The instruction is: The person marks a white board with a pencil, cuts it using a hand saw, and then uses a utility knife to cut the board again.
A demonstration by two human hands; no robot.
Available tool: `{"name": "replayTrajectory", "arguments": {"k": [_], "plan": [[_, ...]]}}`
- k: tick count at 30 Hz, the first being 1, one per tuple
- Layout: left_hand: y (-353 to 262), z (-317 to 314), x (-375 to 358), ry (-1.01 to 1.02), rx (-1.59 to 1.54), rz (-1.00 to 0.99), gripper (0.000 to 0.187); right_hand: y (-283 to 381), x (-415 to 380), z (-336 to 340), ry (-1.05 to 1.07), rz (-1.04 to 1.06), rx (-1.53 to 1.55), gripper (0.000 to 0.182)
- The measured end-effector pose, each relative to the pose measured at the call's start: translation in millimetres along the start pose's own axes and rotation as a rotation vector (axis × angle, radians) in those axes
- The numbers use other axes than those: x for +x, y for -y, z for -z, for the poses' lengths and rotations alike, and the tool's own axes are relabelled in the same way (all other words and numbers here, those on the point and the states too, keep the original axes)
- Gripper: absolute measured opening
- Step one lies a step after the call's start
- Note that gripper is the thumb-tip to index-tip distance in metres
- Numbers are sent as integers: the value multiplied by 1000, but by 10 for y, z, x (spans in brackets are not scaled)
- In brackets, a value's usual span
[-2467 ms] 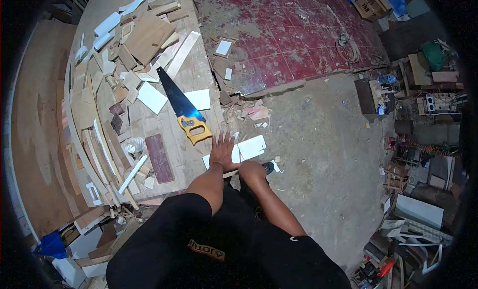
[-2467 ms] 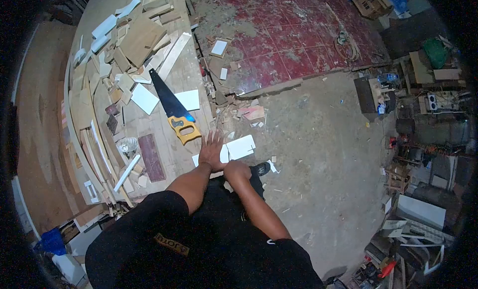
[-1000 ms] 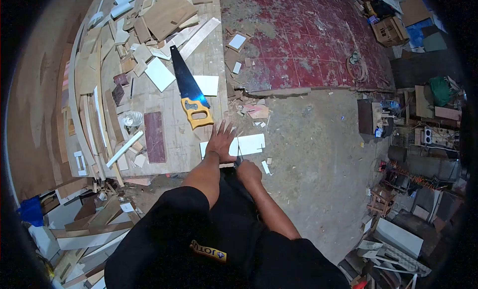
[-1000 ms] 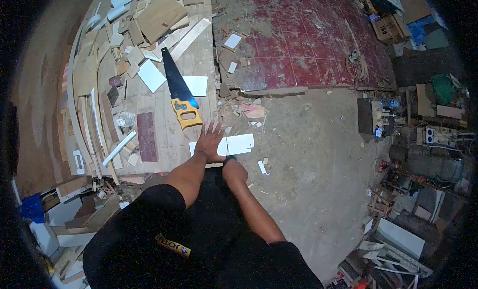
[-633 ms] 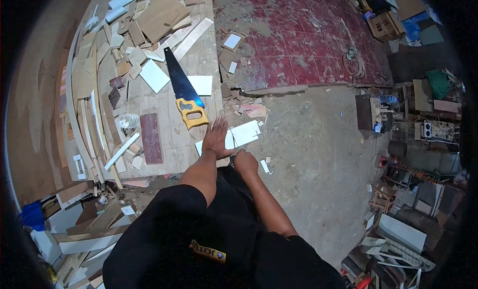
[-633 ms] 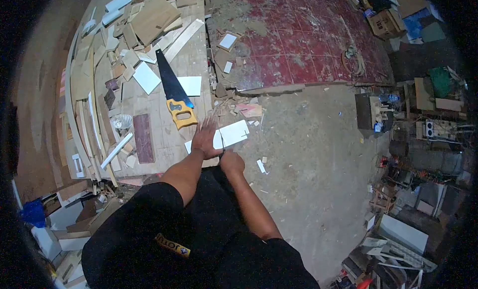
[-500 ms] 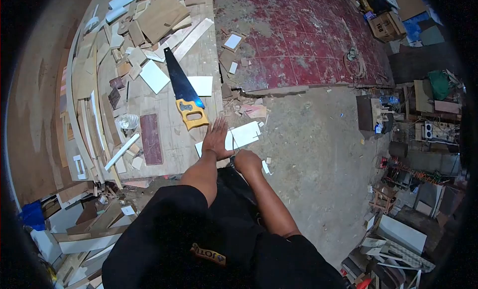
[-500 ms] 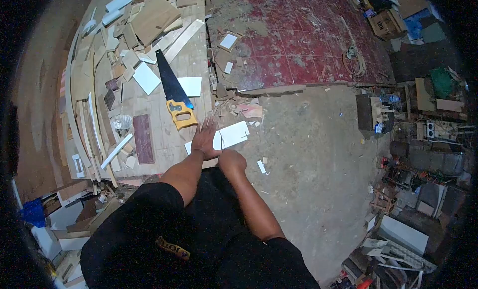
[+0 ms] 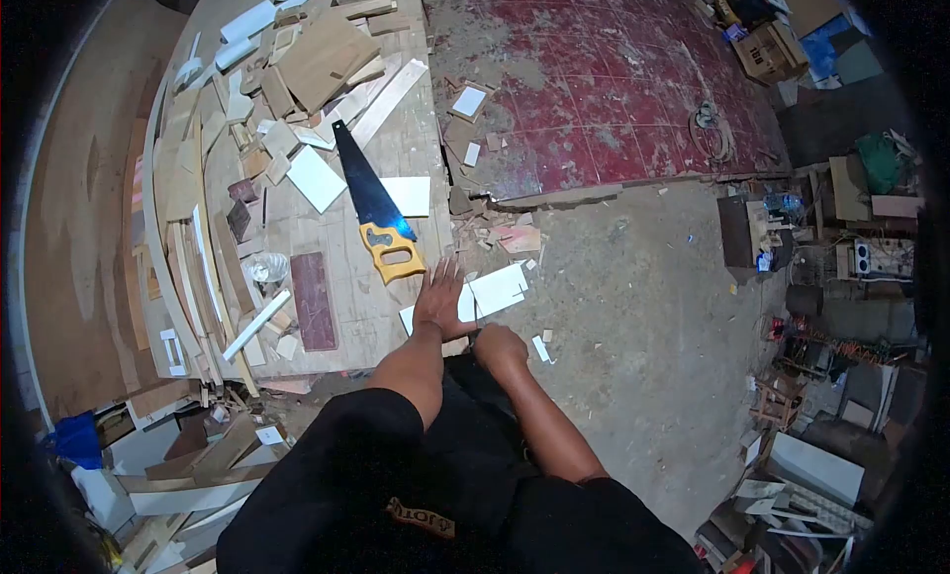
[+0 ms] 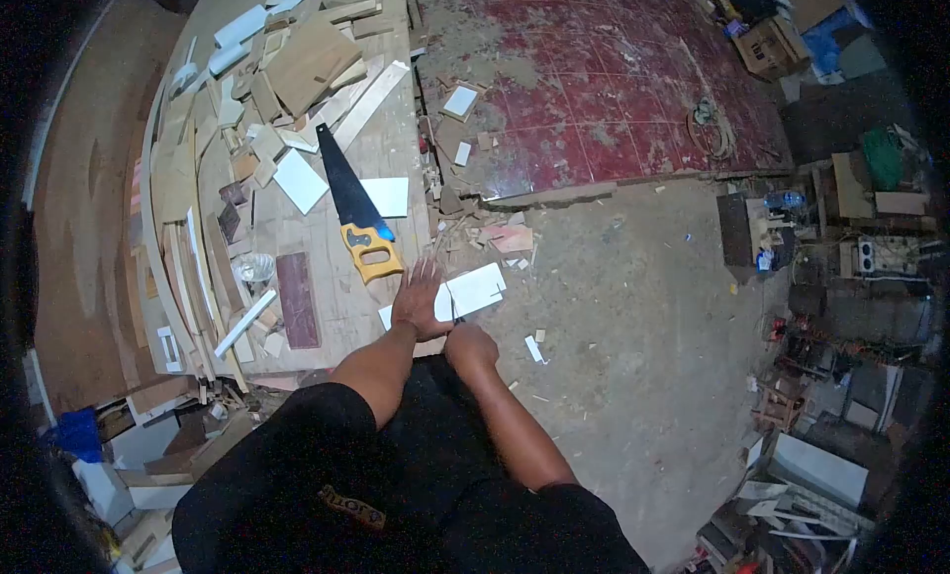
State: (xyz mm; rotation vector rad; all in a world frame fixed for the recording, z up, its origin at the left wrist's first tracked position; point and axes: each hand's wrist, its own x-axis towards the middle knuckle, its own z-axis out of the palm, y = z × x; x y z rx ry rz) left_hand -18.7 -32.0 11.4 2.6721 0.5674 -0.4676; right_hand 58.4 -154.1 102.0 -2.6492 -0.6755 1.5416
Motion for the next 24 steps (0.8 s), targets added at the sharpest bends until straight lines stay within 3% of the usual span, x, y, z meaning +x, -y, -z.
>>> {"name": "replayTrajectory", "arguments": {"k": [6, 11, 15, 18, 20, 24], "plan": [[-27, -58, 39, -34, -6, 26, 116, -34, 545, -199, -66, 15, 29, 33], [-84, 50, -32, 49, 39, 38, 115, -96, 93, -96, -16, 59, -24, 34], [-109, 140, -10, 84, 41, 53, 115, -64, 81, -78, -54, -42, 30, 35], [-49, -103, 28, 29, -27, 48, 115, 23, 423, -166, -12, -60, 2, 29], [71, -429, 101, -119, 148, 24, 116, -7, 794, -364, -58, -36, 18, 30], [-66, -82, 45, 15, 62, 38, 117, -138, 638, -405, -130, -22, 66, 29]]}}
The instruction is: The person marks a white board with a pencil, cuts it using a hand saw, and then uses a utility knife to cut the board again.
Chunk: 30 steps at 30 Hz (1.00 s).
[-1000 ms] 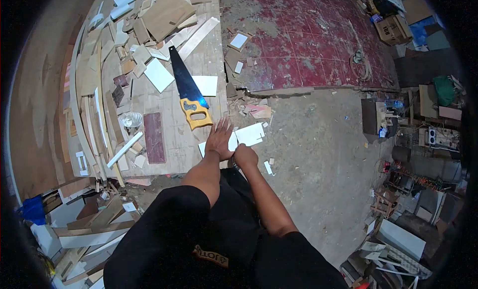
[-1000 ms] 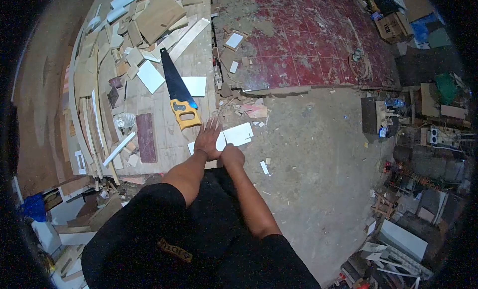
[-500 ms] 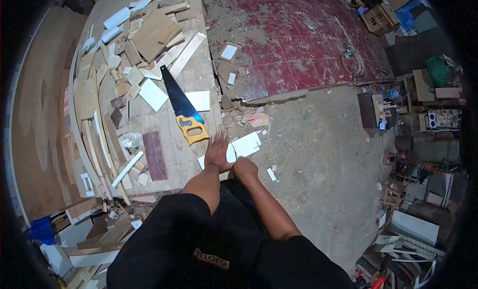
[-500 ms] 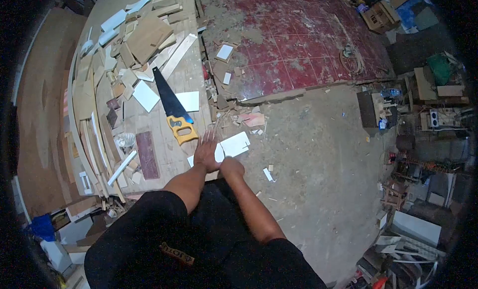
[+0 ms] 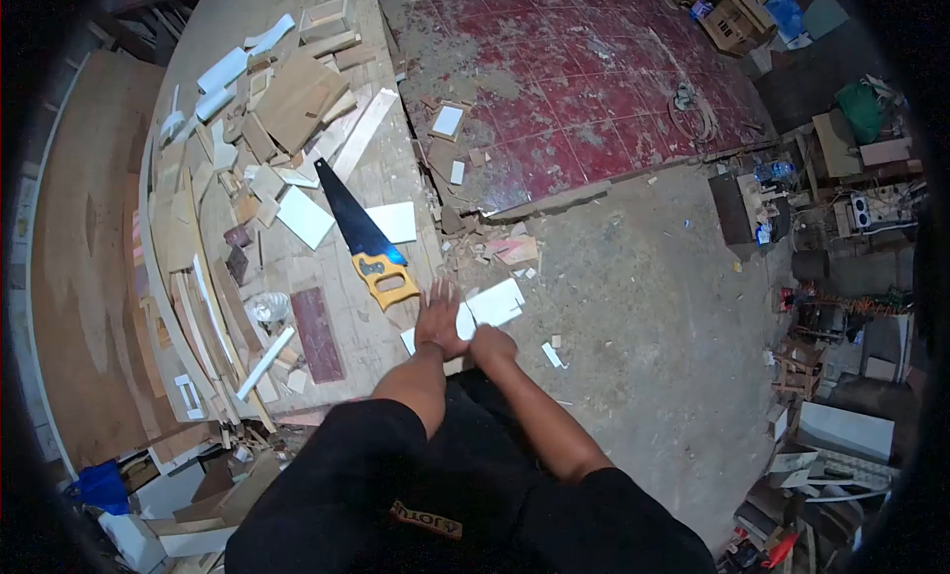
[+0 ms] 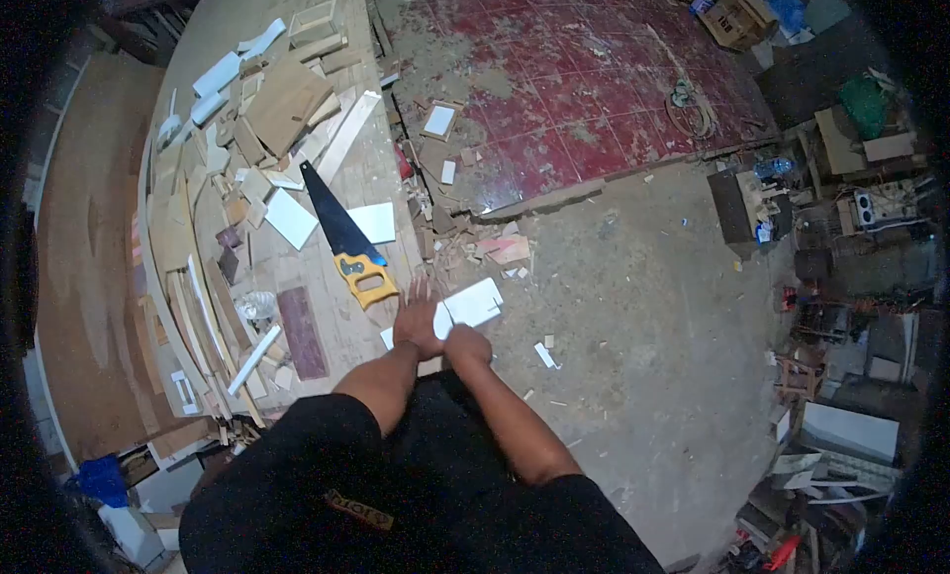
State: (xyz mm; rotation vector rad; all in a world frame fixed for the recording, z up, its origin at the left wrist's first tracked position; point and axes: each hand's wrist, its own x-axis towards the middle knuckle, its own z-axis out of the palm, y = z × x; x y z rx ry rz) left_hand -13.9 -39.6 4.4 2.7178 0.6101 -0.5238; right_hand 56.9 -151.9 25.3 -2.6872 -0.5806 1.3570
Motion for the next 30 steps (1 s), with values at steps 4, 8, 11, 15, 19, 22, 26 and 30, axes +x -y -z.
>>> {"name": "replayTrajectory", "arguments": {"k": [4, 8, 11, 15, 19, 22, 26, 30], "plan": [[-33, 170, -44, 77, 30, -10, 119, -13, -492, 216, 51, 39, -49, 30], [-48, 203, -42, 74, -48, 2, 113, 88, -397, 261, 92, 26, -76, 30], [12, -56, 18, 11, 44, 2, 107, 67, 130, -59, 25, -13, 16, 29], [-7, 56, -19, 51, 24, -10, 101, -4, 40, -112, -103, 30, 21, 31], [-28, 112, -30, 100, -2, 3, 98, 1, -40, -176, -147, 44, 40, 32], [1, 38, -35, 19, -18, -6, 101, 64, -150, -140, -206, 30, 57, 30], [-35, 199, -54, 58, -14, -19, 105, 136, -469, 95, -115, -47, 37, 29], [-21, 94, -28, 45, 38, -29, 104, 91, -529, 148, -31, 3, -56, 30]]}}
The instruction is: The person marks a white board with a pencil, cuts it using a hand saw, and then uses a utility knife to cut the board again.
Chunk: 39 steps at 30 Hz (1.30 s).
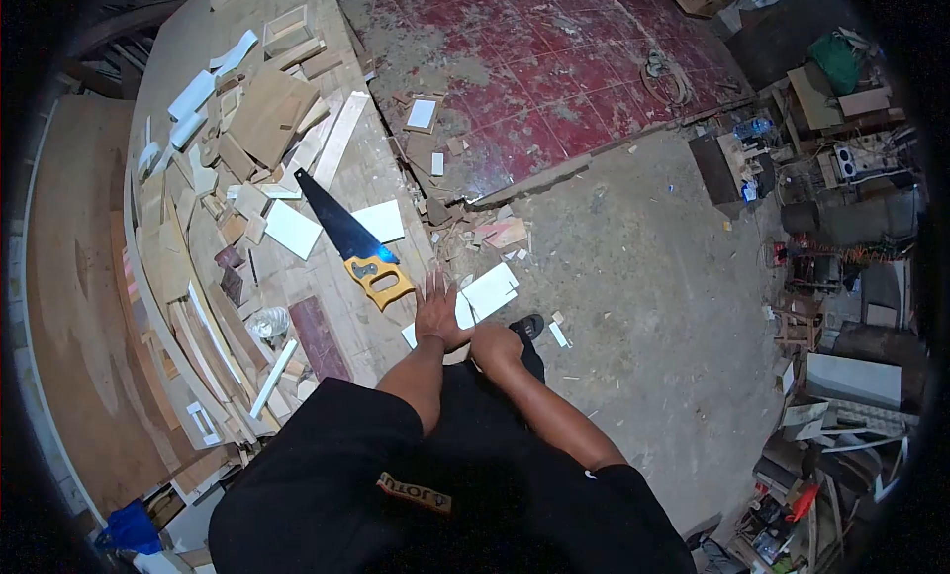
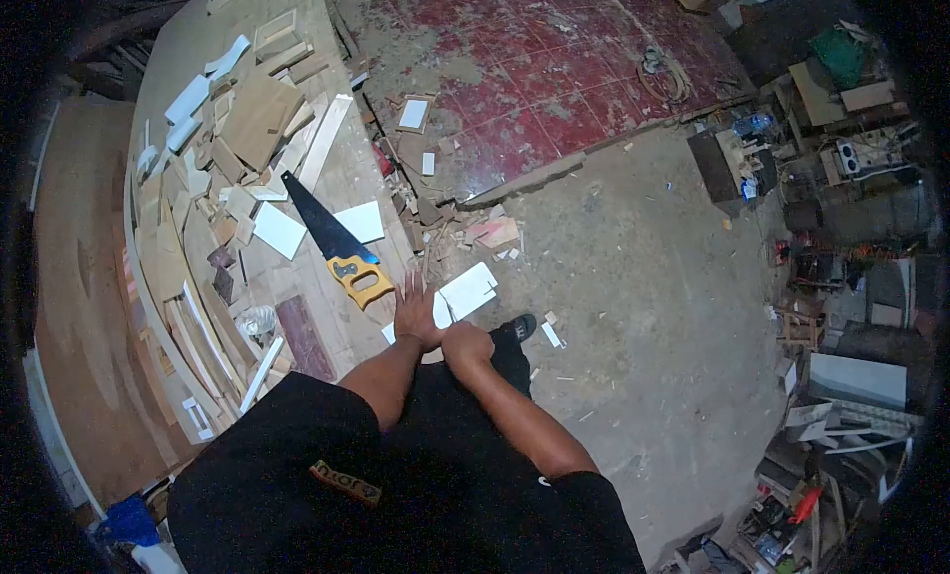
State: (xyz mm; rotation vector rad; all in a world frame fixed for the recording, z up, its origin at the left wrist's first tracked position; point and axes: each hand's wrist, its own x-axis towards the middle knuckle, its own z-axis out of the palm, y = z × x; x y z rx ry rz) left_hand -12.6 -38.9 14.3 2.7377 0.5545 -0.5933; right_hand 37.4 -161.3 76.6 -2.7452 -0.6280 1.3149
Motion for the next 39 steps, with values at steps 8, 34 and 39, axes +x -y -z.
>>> {"name": "replayTrajectory", "arguments": {"k": [8, 34, 39], "plan": [[64, -132, 9, -44, 49, 13, 101, 46, 388, -120, -77, 2, 85, 28], [66, -256, 128, -123, -3, -21, 87, 42, 413, -217, -76, -74, 73, 28], [12, -7, 13, -15, -63, -26, 86, -34, 73, 16, 60, -16, 55, 29]]}}
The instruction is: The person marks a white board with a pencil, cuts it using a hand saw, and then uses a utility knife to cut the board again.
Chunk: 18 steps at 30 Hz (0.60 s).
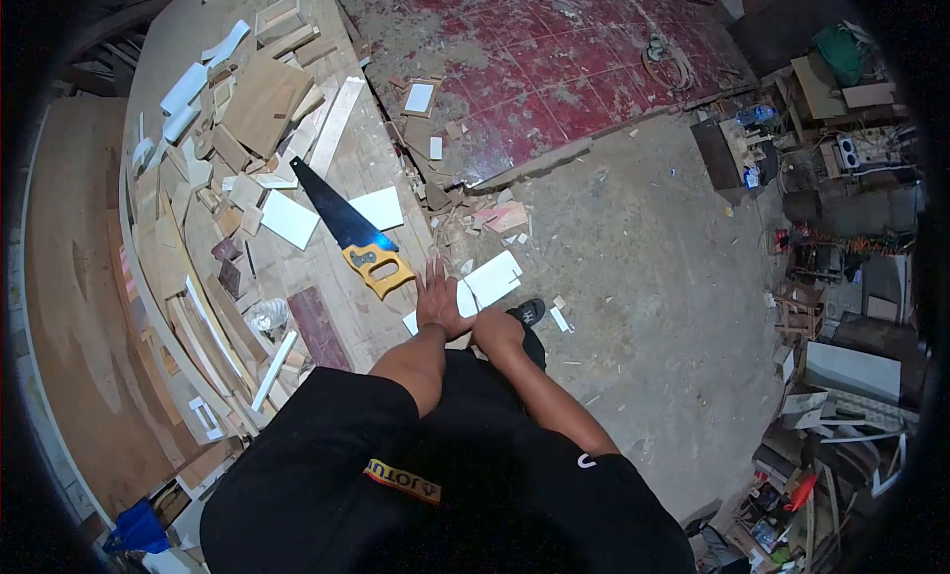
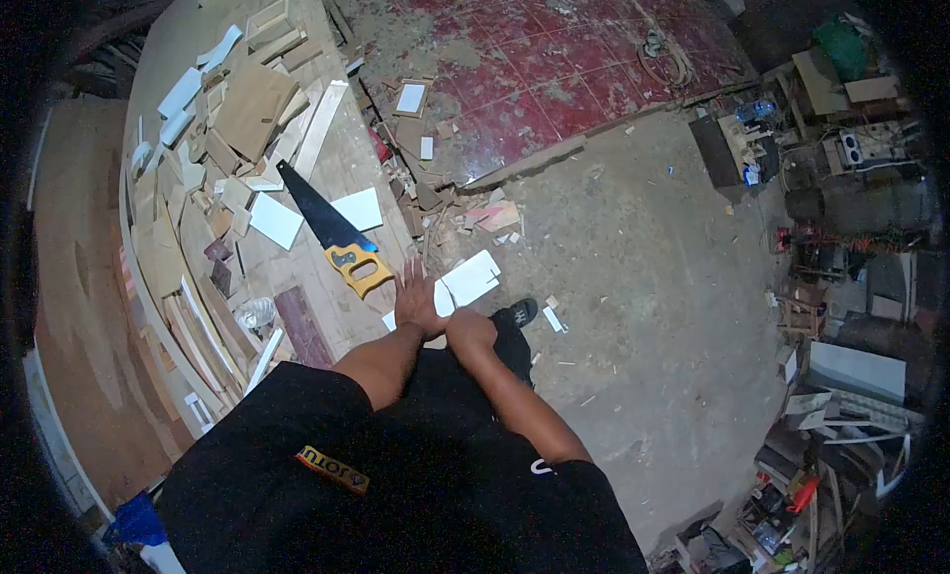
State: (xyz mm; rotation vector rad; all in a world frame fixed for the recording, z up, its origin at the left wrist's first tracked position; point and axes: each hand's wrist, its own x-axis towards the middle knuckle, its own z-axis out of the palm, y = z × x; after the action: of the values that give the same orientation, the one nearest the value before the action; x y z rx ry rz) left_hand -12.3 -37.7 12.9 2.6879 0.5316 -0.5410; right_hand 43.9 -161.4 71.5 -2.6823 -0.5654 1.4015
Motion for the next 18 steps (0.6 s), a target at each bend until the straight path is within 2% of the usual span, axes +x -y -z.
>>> {"name": "replayTrajectory", "arguments": {"k": [1, 5, 8, 10, 13, 18], "plan": [[4, -15, -2, 2, -4, 1, 86, 102, -253, 207, -5, -63, 57, 30], [24, -61, 21, -39, 12, -14, 86, 41, -136, 137, 22, -34, 10, 28], [40, -173, 41, -59, -29, -8, 88, 5, 202, -101, -20, -31, 27, 28], [45, -149, 63, -92, -48, 1, 89, 44, 271, -180, -138, -88, 81, 27], [14, -76, 23, -71, -32, 5, 88, -69, 99, -78, -47, 1, 8, 28], [2, -7, 10, 7, 55, -6, 88, -11, -110, 87, 9, -12, 4, 30]]}}
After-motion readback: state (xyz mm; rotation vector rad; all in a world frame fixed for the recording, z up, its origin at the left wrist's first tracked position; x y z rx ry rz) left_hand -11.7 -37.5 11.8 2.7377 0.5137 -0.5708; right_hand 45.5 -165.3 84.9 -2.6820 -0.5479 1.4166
